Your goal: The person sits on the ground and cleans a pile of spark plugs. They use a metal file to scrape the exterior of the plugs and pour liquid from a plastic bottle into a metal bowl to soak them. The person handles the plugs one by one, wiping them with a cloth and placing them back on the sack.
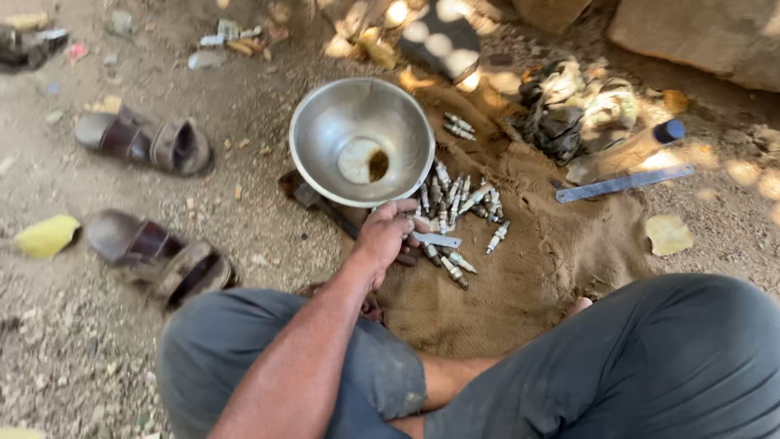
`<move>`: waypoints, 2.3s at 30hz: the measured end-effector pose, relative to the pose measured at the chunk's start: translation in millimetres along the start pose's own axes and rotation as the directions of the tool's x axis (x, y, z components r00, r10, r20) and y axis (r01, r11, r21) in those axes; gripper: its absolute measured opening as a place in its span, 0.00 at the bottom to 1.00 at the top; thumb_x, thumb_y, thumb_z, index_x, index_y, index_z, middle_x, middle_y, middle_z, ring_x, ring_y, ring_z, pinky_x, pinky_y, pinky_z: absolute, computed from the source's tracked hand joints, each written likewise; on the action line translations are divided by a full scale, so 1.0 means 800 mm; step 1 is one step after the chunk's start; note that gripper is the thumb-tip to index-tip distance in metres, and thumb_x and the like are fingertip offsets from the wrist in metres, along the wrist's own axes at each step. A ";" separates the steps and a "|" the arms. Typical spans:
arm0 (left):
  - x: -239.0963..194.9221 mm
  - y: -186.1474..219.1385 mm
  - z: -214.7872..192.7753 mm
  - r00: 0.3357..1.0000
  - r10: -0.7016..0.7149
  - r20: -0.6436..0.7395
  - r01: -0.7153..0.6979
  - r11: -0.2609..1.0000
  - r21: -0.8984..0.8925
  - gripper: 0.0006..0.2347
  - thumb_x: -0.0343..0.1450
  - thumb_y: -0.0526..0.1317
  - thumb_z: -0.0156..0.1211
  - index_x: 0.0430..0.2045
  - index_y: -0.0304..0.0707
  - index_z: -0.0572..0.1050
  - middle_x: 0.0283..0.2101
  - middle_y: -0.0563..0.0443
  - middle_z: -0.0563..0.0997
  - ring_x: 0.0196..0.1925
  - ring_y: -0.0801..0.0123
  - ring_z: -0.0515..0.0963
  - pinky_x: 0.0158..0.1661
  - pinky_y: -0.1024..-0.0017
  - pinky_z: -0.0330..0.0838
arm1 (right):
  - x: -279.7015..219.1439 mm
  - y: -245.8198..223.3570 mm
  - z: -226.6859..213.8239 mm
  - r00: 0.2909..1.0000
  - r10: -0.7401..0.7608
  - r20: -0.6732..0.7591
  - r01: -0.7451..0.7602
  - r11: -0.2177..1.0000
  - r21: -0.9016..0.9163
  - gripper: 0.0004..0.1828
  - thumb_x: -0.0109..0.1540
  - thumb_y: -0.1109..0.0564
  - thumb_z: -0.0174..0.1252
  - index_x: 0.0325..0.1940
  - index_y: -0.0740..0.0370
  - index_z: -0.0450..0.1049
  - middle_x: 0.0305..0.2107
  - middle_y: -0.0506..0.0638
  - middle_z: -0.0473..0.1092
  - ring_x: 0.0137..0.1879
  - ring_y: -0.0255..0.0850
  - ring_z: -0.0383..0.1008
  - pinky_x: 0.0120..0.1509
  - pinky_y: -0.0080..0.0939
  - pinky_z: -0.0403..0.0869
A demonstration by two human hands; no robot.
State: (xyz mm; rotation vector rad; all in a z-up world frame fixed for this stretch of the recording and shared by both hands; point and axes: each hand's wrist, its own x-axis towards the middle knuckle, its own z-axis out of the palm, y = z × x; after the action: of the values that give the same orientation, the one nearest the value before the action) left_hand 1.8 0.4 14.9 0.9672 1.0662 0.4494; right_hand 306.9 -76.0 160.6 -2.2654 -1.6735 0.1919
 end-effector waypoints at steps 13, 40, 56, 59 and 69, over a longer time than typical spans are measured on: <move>0.005 0.007 -0.003 1.000 0.020 0.012 -0.020 1.000 0.021 0.21 0.71 0.32 0.47 0.61 0.37 0.68 0.41 0.49 0.84 0.33 0.72 0.75 0.33 0.73 0.75 | -0.101 -0.010 0.020 0.950 -0.057 0.307 0.049 0.998 0.036 0.15 0.63 0.51 0.54 0.52 0.52 0.78 0.46 0.56 0.78 0.50 0.55 0.78 0.55 0.55 0.76; 0.011 0.014 -0.007 0.999 0.032 0.009 -0.028 0.959 -0.281 0.15 0.74 0.33 0.52 0.56 0.38 0.76 0.38 0.51 0.80 0.31 0.73 0.76 0.29 0.74 0.78 | 0.000 -0.105 0.091 0.906 -0.215 0.365 0.198 0.977 0.085 0.15 0.61 0.51 0.55 0.50 0.50 0.79 0.46 0.52 0.79 0.51 0.52 0.79 0.58 0.53 0.76; 0.008 0.024 -0.009 0.994 0.108 -0.028 -0.111 0.927 -0.360 0.19 0.73 0.32 0.50 0.61 0.35 0.74 0.43 0.52 0.80 0.37 0.73 0.78 0.40 0.75 0.73 | -0.047 -0.099 0.232 0.922 -0.301 0.244 0.326 0.943 -0.067 0.11 0.56 0.52 0.59 0.40 0.55 0.77 0.39 0.61 0.69 0.49 0.59 0.74 0.52 0.59 0.73; 0.008 0.028 -0.007 0.989 0.145 -0.037 -0.149 0.922 -0.357 0.19 0.73 0.32 0.53 0.61 0.35 0.74 0.41 0.49 0.80 0.38 0.71 0.79 0.42 0.74 0.76 | -0.043 -0.085 0.237 0.935 -0.301 0.188 0.309 0.951 -0.016 0.10 0.56 0.52 0.58 0.39 0.57 0.76 0.38 0.61 0.72 0.48 0.58 0.76 0.51 0.57 0.74; 0.006 0.040 -0.013 0.993 0.074 -0.088 -0.106 0.879 -0.464 0.19 0.73 0.33 0.52 0.61 0.34 0.73 0.49 0.46 0.82 0.42 0.69 0.82 0.44 0.74 0.80 | 0.016 -0.117 0.125 0.995 -0.100 -0.026 0.103 0.959 0.263 0.11 0.63 0.50 0.60 0.44 0.58 0.76 0.31 0.58 0.77 0.36 0.55 0.79 0.41 0.56 0.75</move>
State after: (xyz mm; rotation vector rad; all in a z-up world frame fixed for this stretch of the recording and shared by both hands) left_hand -1.0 25.7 37.7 0.5714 0.9134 0.7829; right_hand 196.5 -21.6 98.4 -1.9770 -1.6449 0.3540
